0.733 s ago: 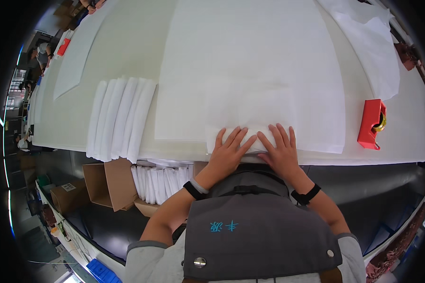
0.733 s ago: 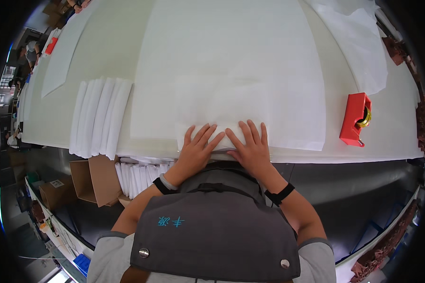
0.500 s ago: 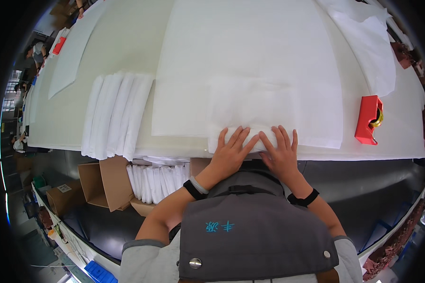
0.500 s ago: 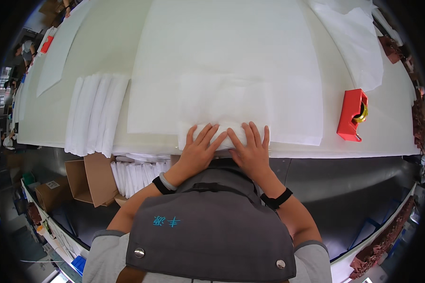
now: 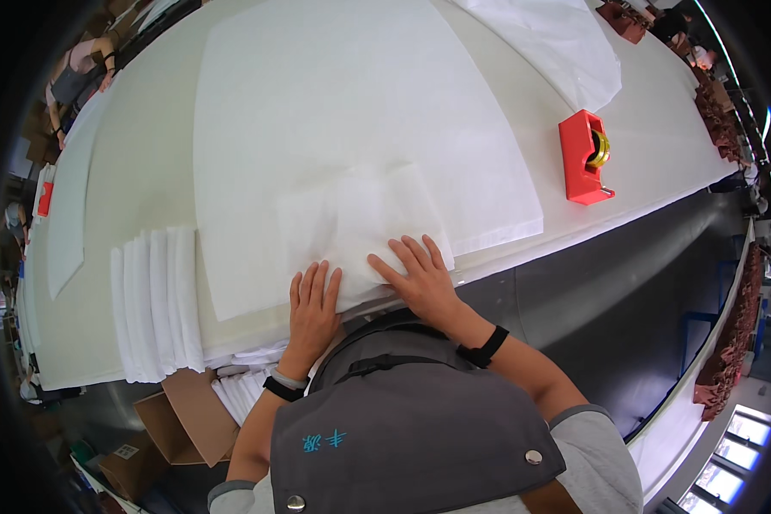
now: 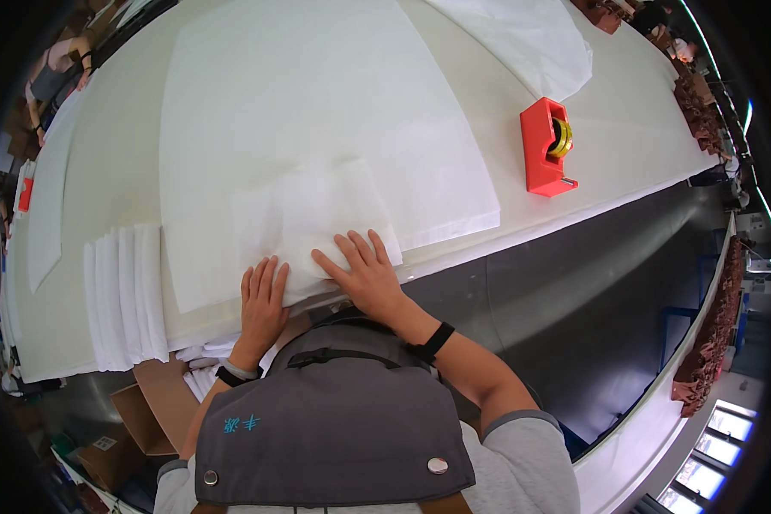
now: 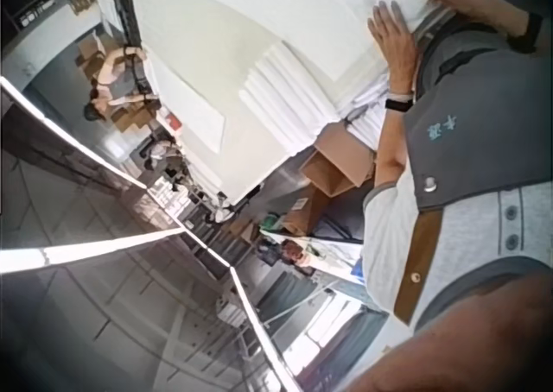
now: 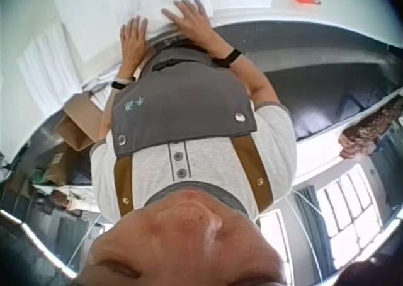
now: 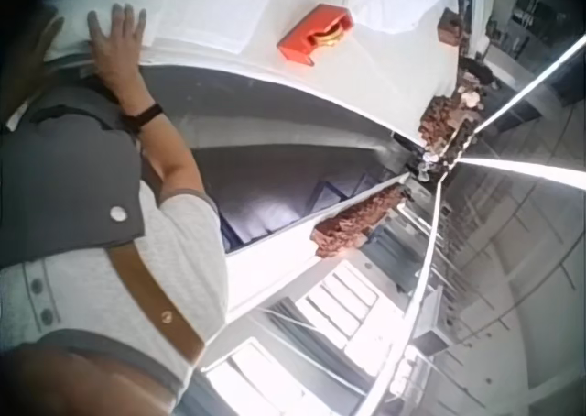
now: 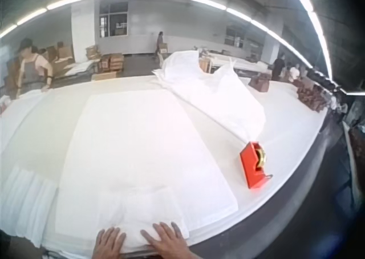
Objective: The person folds white fabric sheets on a table, rolls them into tight cylinders, and places them into a cardboard box. They then close the box flaps and apply packing tape to seal it.
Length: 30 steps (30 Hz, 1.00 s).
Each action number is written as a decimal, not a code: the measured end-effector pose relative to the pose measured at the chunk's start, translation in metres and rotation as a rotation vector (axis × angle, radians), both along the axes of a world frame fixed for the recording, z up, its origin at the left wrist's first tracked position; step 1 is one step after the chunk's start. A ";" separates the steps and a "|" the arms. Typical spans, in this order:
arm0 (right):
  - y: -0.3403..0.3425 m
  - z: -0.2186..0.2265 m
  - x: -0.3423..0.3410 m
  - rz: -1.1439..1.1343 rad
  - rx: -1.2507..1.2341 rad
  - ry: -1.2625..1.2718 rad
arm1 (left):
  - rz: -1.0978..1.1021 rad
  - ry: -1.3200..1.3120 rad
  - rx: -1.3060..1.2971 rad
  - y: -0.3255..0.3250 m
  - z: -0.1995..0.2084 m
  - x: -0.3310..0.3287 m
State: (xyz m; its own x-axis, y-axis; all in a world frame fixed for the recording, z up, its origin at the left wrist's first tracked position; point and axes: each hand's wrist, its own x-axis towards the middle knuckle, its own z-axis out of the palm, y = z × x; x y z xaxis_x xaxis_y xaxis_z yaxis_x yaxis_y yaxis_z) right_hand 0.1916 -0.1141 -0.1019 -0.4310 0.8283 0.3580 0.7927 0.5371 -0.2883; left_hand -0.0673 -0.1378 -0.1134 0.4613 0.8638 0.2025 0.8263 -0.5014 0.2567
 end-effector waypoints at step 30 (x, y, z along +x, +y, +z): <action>-0.008 -0.004 0.012 0.126 -0.142 -0.158 | -0.199 -0.053 -0.123 0.003 0.022 0.042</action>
State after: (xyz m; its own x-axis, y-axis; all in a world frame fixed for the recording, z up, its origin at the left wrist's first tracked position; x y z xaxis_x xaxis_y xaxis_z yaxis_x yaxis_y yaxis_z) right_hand 0.2038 -0.1224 -0.1058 -0.5753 0.8018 0.1618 0.7634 0.5973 -0.2459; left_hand -0.0249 -0.1346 -0.0911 0.6164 0.7766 0.1301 0.6980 -0.6153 0.3663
